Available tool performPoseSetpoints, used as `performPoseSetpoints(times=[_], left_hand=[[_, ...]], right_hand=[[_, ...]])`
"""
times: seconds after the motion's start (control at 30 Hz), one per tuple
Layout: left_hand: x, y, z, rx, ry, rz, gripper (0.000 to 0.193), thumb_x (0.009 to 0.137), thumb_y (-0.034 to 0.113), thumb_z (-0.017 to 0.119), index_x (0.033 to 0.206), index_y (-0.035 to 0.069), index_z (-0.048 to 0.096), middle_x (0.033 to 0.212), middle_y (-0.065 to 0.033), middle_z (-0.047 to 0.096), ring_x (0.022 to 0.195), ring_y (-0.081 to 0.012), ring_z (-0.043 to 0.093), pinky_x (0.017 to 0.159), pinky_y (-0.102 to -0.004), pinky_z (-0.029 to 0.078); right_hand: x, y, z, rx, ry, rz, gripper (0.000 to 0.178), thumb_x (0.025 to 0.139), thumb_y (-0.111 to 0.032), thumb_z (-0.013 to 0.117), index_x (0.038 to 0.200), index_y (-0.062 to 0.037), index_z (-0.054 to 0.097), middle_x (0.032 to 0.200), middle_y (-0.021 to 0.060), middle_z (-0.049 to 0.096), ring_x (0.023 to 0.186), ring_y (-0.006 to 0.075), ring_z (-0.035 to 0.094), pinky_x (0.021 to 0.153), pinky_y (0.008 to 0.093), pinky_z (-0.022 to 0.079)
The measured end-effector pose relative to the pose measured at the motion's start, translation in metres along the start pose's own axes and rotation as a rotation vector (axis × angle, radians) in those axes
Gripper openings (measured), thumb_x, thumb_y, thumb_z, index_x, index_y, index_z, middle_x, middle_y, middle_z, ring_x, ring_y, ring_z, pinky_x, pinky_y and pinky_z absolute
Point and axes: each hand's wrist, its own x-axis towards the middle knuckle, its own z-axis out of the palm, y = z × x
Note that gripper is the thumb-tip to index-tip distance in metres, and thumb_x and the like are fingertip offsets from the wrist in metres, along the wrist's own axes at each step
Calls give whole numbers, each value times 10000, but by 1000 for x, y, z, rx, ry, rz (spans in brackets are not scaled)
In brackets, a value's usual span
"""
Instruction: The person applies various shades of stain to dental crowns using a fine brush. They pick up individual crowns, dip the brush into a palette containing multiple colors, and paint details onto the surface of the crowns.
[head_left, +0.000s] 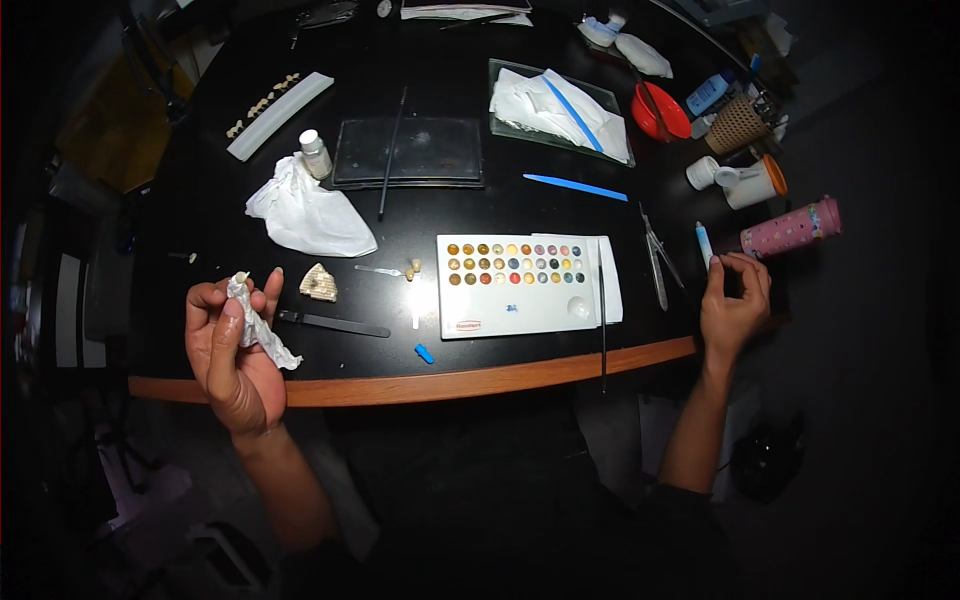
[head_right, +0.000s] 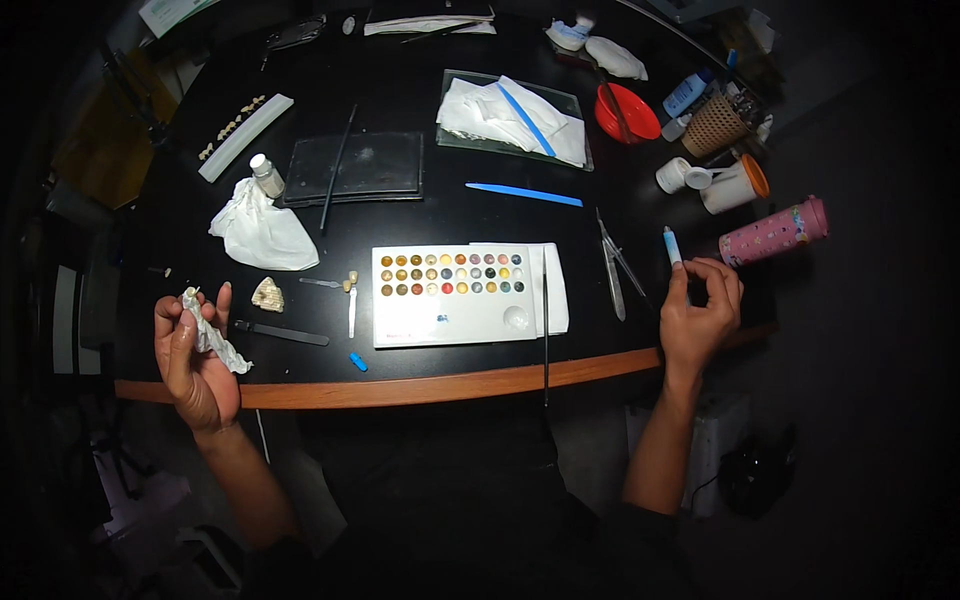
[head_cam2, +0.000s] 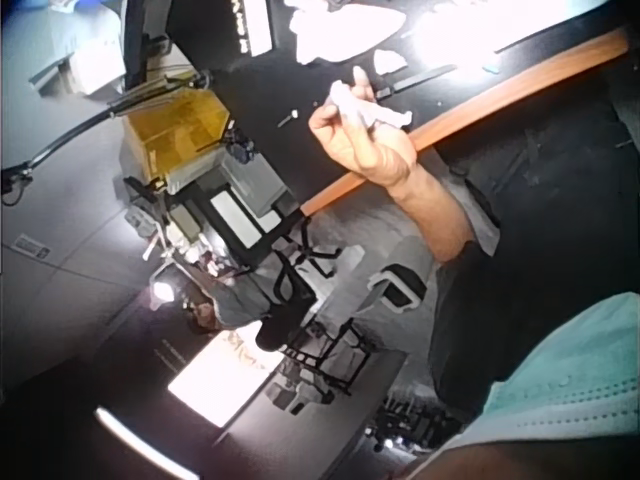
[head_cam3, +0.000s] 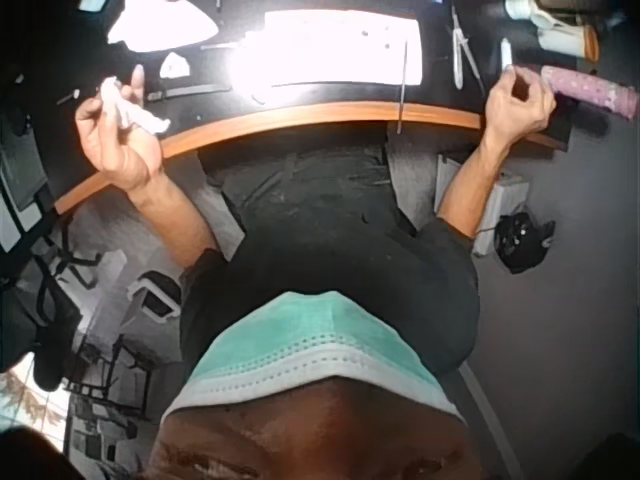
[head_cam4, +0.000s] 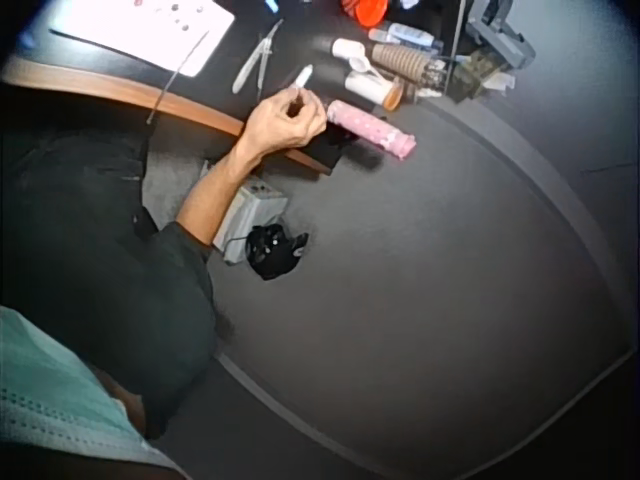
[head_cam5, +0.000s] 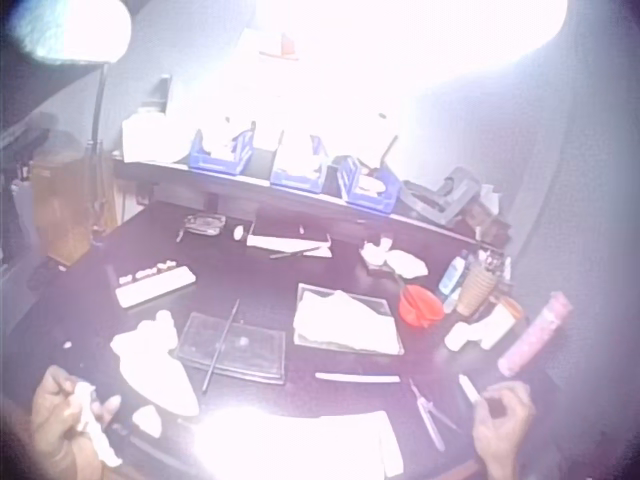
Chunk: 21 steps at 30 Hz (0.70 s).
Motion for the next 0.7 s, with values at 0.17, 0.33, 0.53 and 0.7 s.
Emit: performPoseSetpoints(times=[0.17, 0.33, 0.53, 0.7], left_hand=[[1, -5, 5, -52, 42, 22, 121, 997, -9, 571, 1107, 35, 544, 1091, -151, 669, 991, -193, 680, 1116, -544, 497], [-3, -7, 1, -19, 65, 41, 118, 1006, 43, 593, 1122, 68, 589, 1122, -128, 663, 1013, -176, 666, 1129, -505, 491], [-1, -4, 3, -28, 121, 92, 88, 1017, 36, 591, 1100, 65, 592, 1129, -142, 672, 1004, -179, 678, 1076, -460, 537], [-2, -5, 1, -27, 204, 168, 83, 1015, 46, 597, 1090, 81, 594, 1118, -132, 673, 1006, -178, 677, 1018, -415, 556]], right_hand=[[27, -71, -11, 345, -232, -81, 66, 855, 61, 746, 905, 29, 716, 910, 87, 671, 754, 123, 630, 569, 234, 476], [58, -144, 12, 665, -688, -86, 21, 848, 2, 742, 850, 16, 726, 772, 72, 672, 648, 121, 633, 517, 250, 440], [98, -222, 47, 675, -845, -433, 76, 823, -24, 752, 856, 31, 710, 742, 150, 660, 675, 279, 668, 637, 371, 520], [85, -268, 62, 732, -1011, -496, 73, 818, 27, 755, 880, 39, 718, 802, 160, 691, 750, 290, 701, 676, 369, 541]])
